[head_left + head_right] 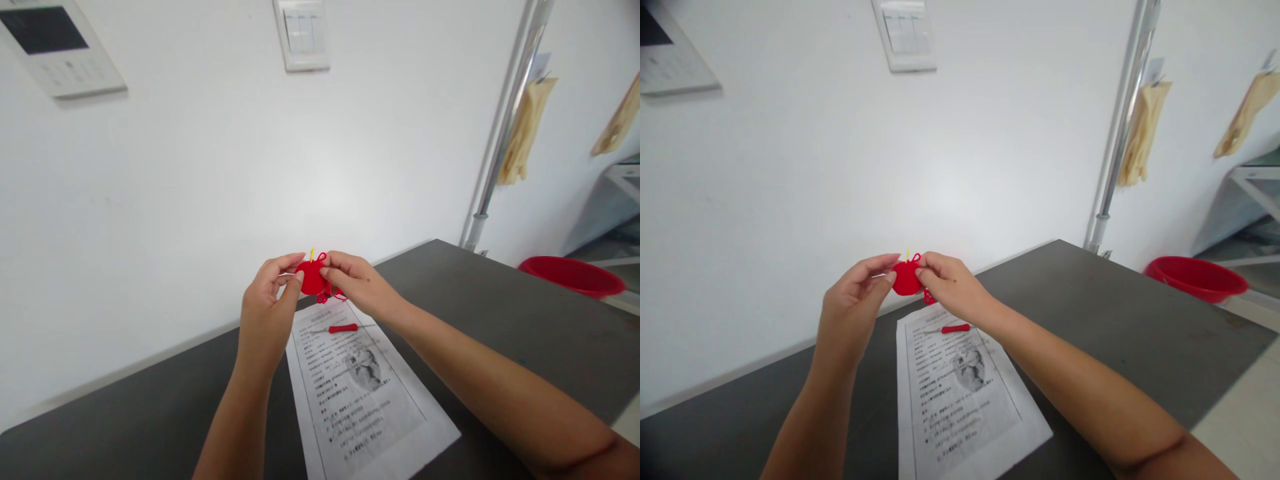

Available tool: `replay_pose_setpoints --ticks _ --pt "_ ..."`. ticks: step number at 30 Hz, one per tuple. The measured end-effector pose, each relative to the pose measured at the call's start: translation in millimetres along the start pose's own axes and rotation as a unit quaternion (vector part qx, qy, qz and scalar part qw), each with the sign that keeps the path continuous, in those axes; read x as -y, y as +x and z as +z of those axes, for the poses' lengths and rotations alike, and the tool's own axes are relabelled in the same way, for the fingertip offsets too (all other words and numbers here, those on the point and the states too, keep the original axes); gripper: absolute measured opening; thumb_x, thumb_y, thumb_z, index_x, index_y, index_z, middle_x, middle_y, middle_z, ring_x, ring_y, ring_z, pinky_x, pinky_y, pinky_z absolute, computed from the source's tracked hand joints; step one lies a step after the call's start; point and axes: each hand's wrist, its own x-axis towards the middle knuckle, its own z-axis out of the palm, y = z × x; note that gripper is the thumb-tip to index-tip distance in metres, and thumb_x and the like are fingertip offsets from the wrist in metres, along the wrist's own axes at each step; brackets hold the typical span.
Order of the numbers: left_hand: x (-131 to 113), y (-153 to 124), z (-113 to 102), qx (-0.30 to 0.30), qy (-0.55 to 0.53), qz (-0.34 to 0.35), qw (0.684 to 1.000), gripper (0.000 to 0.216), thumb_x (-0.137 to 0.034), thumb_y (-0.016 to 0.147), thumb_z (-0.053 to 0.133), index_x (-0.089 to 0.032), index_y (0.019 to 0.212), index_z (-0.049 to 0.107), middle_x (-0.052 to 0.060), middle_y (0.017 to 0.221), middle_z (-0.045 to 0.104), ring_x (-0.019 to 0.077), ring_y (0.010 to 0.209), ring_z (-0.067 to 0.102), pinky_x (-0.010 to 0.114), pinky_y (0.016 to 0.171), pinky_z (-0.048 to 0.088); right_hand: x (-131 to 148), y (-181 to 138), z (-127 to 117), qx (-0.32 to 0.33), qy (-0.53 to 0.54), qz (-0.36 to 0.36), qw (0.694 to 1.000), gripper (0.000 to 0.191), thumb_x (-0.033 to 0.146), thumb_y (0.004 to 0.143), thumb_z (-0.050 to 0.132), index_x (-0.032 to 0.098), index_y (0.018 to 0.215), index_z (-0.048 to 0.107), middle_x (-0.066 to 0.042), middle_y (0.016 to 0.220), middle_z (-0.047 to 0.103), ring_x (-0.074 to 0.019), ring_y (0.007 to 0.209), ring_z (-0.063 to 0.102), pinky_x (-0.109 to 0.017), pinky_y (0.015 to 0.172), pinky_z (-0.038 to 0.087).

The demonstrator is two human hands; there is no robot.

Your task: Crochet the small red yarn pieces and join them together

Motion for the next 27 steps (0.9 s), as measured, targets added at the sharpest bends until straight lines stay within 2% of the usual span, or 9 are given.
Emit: replay_pose_setpoints --ticks 2,5,11,14,21,27 --pt "0.3 1.2 0.8 -0.017 -0.015 -0.033 0.999 0.023 -0.029 0.078 0.068 -0.018 0.098 0.072 0.005 0.09 0.074 0.0218 0.085 0.068 0.034 0.078 0.055 -0.9 -0.9 -0.1 0.006 -0.018 -0.008 1.0 0.017 0.03 0.089 0.051 0.019 0.076 0.052 0.003 0.065 0.049 -0.0102 0.058 0.044 -0.023 0.056 0.035" --pt "0.8 3.0 1.4 -0.008 -0.067 -0.061 0.996 0.019 -0.028 0.073 0.072 -0.017 0.088 0.071 0.003 0.079 0.071 0.0192 0.075 0.067 0.031 0.071 0.054 -0.5 -1.5 0.2 0.017 -0.008 -0.022 1.0 0.02 0.034 0.09 0.052 0.019 0.076 0.052 0.004 0.066 0.048 -0.0106 0.059 0.042 -0.024 0.057 0.034" --pt "1.3 5.3 -1.6 0.008 -0.239 -0.119 0.964 0.023 -0.02 0.061 0.082 -0.015 0.081 0.072 0.0 0.073 0.071 0.0117 0.069 0.063 0.022 0.065 0.051 1.7 0.4 -2.0 0.074 0.133 -0.002 0.988 0.023 0.038 0.088 0.06 0.018 0.077 0.055 0.003 0.07 0.054 -0.0092 0.06 0.049 -0.022 0.058 0.039" --pt "0.5 5.9 -3.9 0.013 -0.285 -0.138 0.948 0.024 -0.016 0.058 0.084 -0.015 0.079 0.072 -0.001 0.069 0.07 0.0092 0.065 0.062 0.019 0.064 0.05 2.6 0.1 -3.3 0.089 0.171 0.018 0.981 0.025 0.04 0.087 0.063 0.018 0.078 0.057 0.002 0.072 0.058 -0.0083 0.059 0.052 -0.021 0.056 0.04" --pt "1.8 5.1 -4.0 0.028 -0.266 -0.134 0.954 0.022 -0.016 0.061 0.084 -0.016 0.081 0.073 -0.002 0.068 0.071 0.0079 0.063 0.061 0.017 0.062 0.05 4.1 0.2 -2.5 0.062 0.164 0.0 0.985 0.025 0.039 0.086 0.067 0.018 0.077 0.057 0.005 0.062 0.055 -0.0065 0.052 0.047 -0.019 0.051 0.036" --pt "-0.1 4.5 -4.1 0.077 -0.256 -0.164 0.95 0.015 -0.023 0.063 0.082 -0.015 0.071 0.073 0.0 0.064 0.072 0.0091 0.06 0.06 0.019 0.062 0.049 1.5 2.0 -3.5 0.056 0.224 0.006 0.973 0.025 0.038 0.082 0.071 0.018 0.075 0.058 0.006 0.062 0.055 -0.0058 0.051 0.046 -0.018 0.051 0.036"
